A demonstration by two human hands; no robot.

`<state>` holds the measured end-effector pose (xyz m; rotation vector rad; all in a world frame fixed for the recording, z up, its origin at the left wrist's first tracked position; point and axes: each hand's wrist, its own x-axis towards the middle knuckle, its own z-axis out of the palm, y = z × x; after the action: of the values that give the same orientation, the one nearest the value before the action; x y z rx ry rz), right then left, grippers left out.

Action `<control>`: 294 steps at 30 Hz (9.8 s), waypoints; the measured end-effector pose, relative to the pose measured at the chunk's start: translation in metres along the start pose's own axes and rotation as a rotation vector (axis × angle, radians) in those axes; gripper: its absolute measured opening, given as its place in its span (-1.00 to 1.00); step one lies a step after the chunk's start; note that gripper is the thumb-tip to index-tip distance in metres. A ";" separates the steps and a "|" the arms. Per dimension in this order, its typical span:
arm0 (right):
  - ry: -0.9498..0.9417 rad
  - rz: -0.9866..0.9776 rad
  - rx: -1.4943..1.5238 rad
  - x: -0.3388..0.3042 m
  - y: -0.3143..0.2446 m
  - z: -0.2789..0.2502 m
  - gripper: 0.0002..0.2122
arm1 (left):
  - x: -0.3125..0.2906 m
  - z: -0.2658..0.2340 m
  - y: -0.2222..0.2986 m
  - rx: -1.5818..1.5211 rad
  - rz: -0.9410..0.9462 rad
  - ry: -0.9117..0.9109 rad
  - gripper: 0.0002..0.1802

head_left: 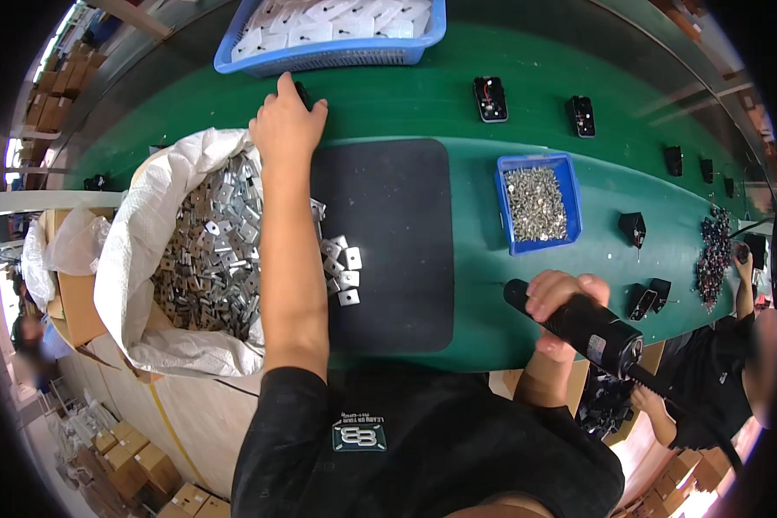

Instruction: Assembling electronic components using an electric screwdriver at a factory workstation.

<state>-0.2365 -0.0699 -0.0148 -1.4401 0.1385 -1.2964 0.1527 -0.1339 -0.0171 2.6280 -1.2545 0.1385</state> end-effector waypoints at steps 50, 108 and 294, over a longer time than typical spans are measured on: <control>0.309 0.138 0.006 -0.013 0.010 -0.006 -0.31 | -0.101 -0.041 0.012 -0.504 0.714 -0.570 -0.66; 0.573 -0.157 -0.279 0.051 0.022 -0.009 -0.40 | -0.123 -0.034 0.018 -0.706 0.432 -0.564 -0.72; -0.447 0.199 0.008 0.093 0.051 0.084 -0.39 | -0.170 -0.005 -0.003 -0.793 0.526 -0.262 -0.24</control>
<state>-0.1109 -0.1002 0.0237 -1.6289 -0.0221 -0.7918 0.0482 -0.0025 -0.0435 1.6482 -1.6245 -0.5253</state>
